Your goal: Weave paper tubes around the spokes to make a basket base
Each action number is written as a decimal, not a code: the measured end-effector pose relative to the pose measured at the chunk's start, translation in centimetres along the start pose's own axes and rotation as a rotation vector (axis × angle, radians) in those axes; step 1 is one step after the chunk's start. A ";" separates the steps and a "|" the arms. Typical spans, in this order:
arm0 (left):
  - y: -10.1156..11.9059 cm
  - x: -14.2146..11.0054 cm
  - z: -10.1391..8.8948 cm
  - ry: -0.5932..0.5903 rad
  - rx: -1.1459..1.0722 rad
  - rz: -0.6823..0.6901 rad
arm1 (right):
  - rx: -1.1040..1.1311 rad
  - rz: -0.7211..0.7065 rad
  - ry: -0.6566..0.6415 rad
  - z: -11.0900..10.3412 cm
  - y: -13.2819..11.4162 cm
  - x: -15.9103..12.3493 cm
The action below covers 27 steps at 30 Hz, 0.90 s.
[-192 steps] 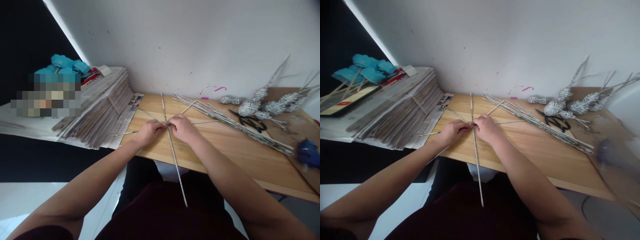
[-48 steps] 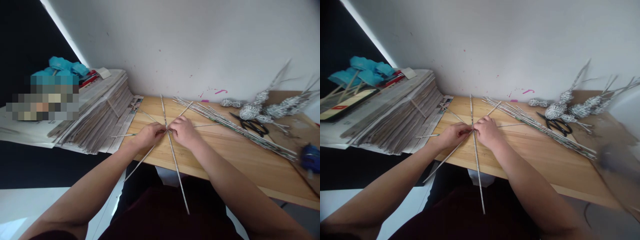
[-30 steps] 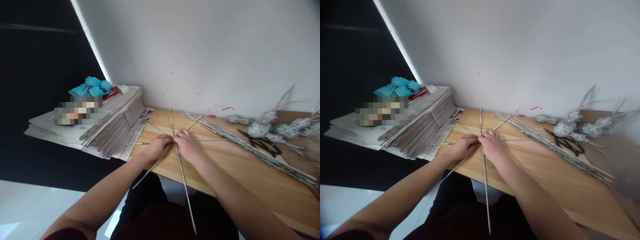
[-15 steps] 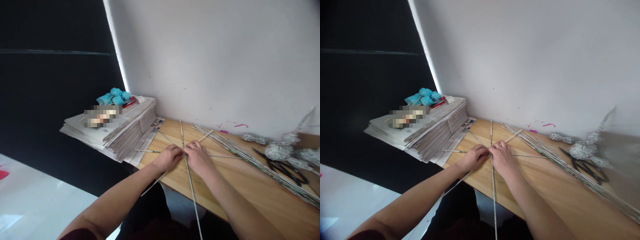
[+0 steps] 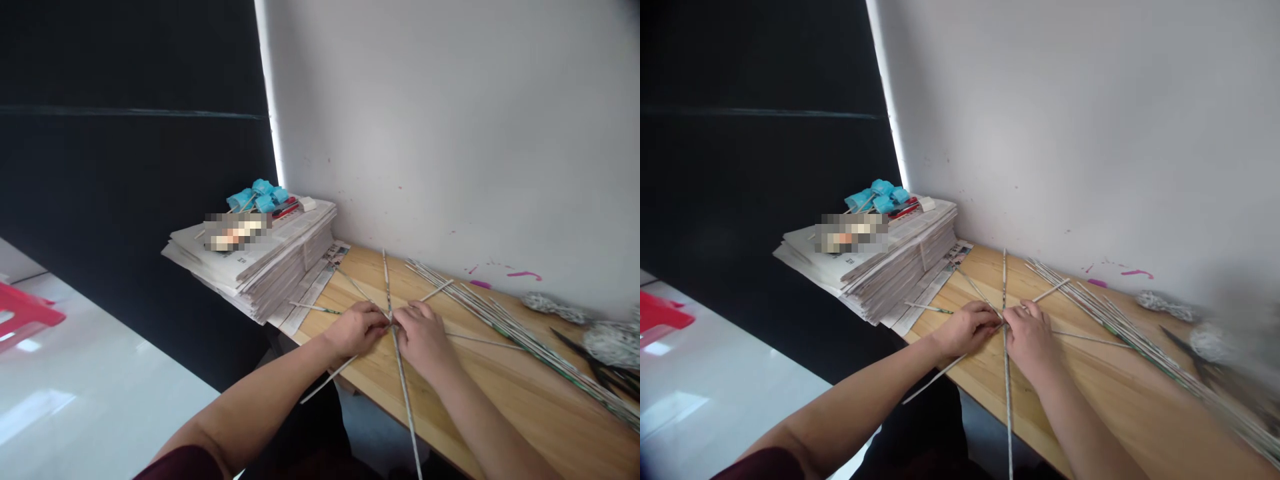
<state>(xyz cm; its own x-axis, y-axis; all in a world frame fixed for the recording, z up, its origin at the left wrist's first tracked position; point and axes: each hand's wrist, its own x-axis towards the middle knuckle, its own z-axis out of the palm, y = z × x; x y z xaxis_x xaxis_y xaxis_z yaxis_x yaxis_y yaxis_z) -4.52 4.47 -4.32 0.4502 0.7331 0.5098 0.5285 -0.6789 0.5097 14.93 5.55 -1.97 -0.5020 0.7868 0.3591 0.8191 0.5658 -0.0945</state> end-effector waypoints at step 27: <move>0.5 -0.3 -1.0 -0.005 -0.086 -0.039 | 0.065 0.040 0.049 -1.3 0.4 -0.4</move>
<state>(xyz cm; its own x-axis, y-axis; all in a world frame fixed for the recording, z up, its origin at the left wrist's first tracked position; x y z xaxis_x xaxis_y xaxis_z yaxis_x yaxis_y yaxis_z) -5.16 3.88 -3.52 0.4344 0.7590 0.4850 0.4822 -0.6507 0.5865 15.83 5.16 -0.95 -0.4538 0.7968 0.3989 0.8177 0.5503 -0.1690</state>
